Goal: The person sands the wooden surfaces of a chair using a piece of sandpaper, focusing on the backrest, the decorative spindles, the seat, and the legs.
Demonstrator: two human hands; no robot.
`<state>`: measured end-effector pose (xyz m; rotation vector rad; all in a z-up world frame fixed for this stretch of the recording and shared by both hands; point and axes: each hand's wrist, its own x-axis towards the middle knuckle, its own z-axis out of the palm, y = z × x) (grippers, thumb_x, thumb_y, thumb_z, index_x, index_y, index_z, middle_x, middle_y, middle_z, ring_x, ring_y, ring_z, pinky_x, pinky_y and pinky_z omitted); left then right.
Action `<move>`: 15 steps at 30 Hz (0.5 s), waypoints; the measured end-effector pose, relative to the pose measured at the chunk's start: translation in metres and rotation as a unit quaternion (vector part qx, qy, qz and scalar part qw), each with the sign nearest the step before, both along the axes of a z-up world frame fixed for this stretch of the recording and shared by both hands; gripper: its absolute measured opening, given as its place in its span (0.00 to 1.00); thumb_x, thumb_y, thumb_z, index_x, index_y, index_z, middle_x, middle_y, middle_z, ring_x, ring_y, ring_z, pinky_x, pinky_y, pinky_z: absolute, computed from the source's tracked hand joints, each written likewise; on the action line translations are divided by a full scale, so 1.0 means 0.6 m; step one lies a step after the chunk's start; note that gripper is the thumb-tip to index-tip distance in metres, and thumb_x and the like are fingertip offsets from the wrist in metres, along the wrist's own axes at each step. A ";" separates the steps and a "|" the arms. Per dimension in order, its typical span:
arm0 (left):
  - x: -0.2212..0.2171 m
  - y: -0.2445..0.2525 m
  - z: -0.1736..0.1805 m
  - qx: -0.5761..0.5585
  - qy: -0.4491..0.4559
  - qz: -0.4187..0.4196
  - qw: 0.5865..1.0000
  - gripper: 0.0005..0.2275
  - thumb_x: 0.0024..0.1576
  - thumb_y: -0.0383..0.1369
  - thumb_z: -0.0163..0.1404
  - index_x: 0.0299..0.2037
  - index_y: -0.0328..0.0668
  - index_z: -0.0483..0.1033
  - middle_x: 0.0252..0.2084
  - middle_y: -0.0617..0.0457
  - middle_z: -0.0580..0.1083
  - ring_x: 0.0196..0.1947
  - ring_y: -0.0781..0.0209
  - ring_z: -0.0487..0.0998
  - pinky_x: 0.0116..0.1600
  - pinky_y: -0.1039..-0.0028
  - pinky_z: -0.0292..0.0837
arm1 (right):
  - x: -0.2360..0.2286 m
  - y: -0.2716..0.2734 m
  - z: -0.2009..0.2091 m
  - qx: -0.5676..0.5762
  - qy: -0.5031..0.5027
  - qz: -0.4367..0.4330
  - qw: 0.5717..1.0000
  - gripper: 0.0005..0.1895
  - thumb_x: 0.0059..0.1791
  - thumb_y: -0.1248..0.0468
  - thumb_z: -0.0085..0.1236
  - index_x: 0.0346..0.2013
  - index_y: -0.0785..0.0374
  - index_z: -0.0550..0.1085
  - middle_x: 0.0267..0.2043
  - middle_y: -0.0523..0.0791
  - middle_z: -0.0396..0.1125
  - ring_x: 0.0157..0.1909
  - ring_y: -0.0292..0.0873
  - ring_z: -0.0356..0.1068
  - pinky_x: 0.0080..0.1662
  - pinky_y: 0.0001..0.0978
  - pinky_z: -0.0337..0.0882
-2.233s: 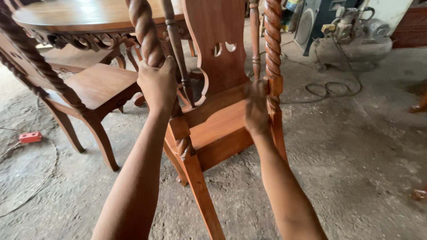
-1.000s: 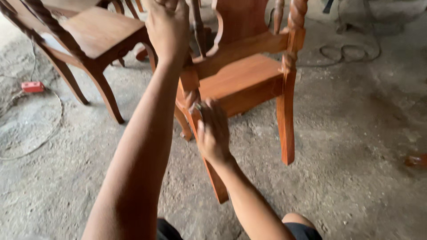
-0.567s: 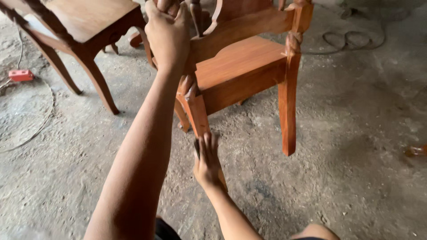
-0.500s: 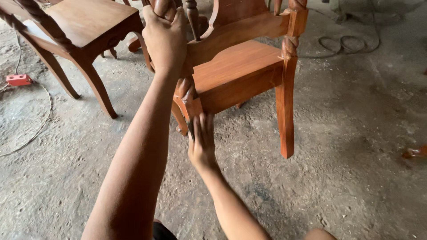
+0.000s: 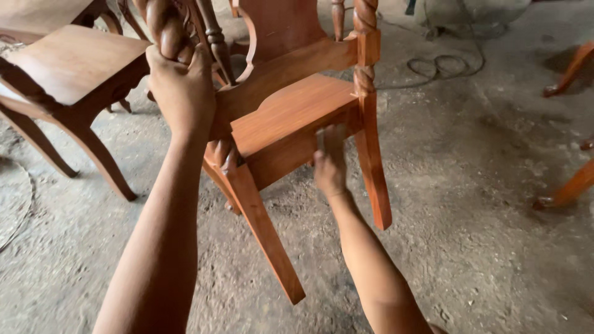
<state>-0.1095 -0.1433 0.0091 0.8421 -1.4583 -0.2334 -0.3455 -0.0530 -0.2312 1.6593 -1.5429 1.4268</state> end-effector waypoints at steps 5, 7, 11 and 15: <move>0.012 -0.012 0.006 -0.017 -0.020 0.009 1.000 0.15 0.61 0.35 0.59 0.43 0.32 0.68 0.38 0.41 0.80 0.38 0.51 0.86 0.48 0.66 0.80 | 0.128 -0.034 -0.028 -0.001 -0.235 0.001 0.972 0.21 0.67 0.57 0.25 0.69 0.54 0.64 0.84 0.45 0.50 0.87 0.49 0.45 0.82 0.49 0.39; 0.016 -0.014 0.010 0.012 -0.014 -0.005 1.000 0.14 0.61 0.35 0.58 0.42 0.33 0.68 0.36 0.42 0.80 0.35 0.53 0.85 0.46 0.67 0.81 | 0.184 -0.006 -0.040 -0.062 -0.290 0.252 0.921 0.28 0.59 0.63 0.35 0.75 0.63 0.49 0.82 0.49 0.28 0.82 0.53 0.24 0.78 0.49 0.27; 0.016 -0.018 0.007 0.050 -0.002 -0.014 0.999 0.15 0.61 0.36 0.58 0.40 0.34 0.66 0.32 0.45 0.79 0.30 0.57 0.84 0.41 0.69 0.80 | 0.030 -0.008 -0.028 -0.023 -0.084 0.081 0.993 0.23 0.63 0.59 0.30 0.71 0.66 0.60 0.75 0.55 0.48 0.78 0.55 0.43 0.76 0.46 0.46; 0.014 -0.022 0.007 -0.048 -0.031 0.015 0.998 0.13 0.60 0.32 0.60 0.41 0.32 0.68 0.35 0.43 0.80 0.34 0.54 0.84 0.45 0.66 0.79 | -0.028 -0.024 0.032 -0.007 -0.107 -0.021 0.994 0.23 0.64 0.58 0.30 0.66 0.67 0.66 0.69 0.58 0.59 0.74 0.56 0.54 0.73 0.46 0.56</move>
